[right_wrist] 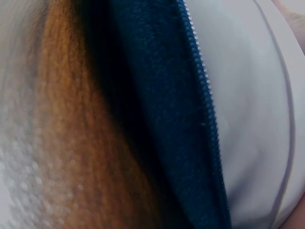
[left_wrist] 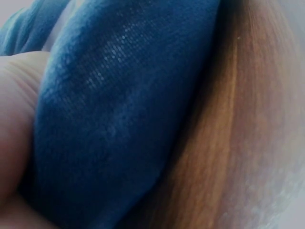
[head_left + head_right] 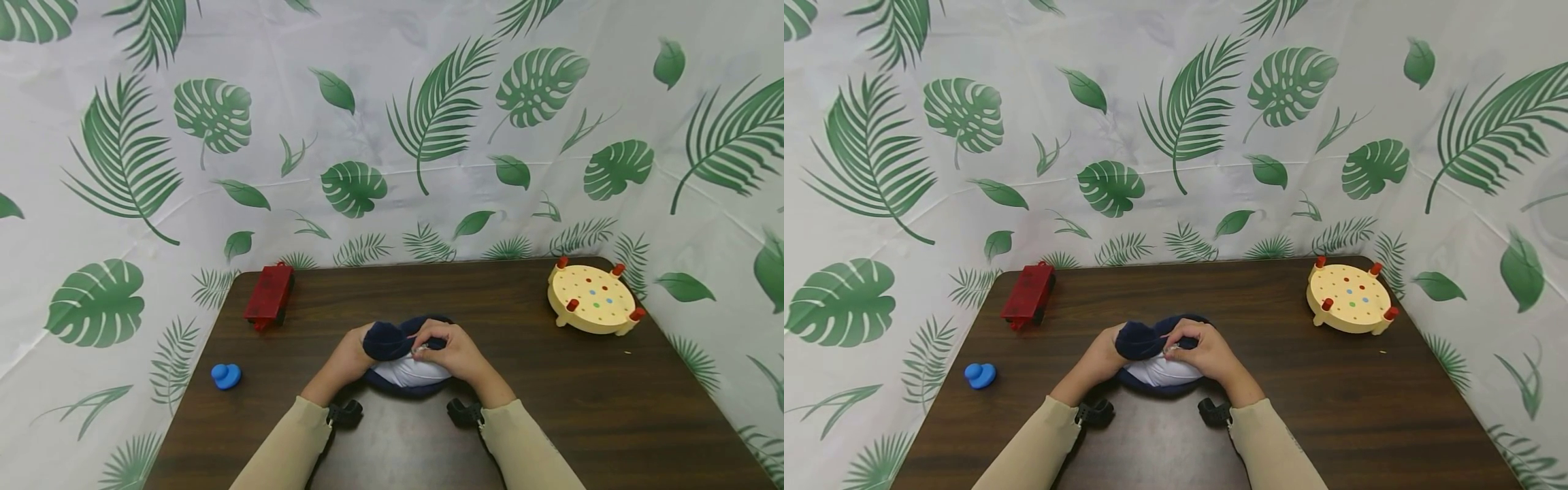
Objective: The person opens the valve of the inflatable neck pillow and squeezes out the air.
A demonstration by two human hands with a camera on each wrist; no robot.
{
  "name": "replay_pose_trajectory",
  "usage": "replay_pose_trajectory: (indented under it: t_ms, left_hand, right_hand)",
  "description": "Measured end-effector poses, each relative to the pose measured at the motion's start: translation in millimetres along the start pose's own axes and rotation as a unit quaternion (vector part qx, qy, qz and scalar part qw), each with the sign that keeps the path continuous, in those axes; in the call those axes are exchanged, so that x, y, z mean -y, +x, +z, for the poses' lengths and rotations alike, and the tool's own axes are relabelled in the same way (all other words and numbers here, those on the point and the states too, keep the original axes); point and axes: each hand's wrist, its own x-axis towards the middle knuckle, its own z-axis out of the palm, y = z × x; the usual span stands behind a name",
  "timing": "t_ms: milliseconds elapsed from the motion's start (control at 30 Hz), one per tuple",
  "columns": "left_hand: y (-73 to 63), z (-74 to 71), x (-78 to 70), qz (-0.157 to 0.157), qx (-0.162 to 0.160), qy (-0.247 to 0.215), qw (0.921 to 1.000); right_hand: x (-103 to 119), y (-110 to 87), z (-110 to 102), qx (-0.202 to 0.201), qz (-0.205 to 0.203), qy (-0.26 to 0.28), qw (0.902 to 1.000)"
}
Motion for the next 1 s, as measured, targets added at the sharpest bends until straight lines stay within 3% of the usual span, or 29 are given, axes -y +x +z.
replay_pose_trajectory:
  t_ms: [1000]
  left_hand:
    - [-0.9, 0.9, 2.6, 0.002, 0.012, 0.006, 0.9999]
  right_hand:
    - [-5.8, -1.3, 0.7, 0.004, 0.011, 0.024, 0.9996]
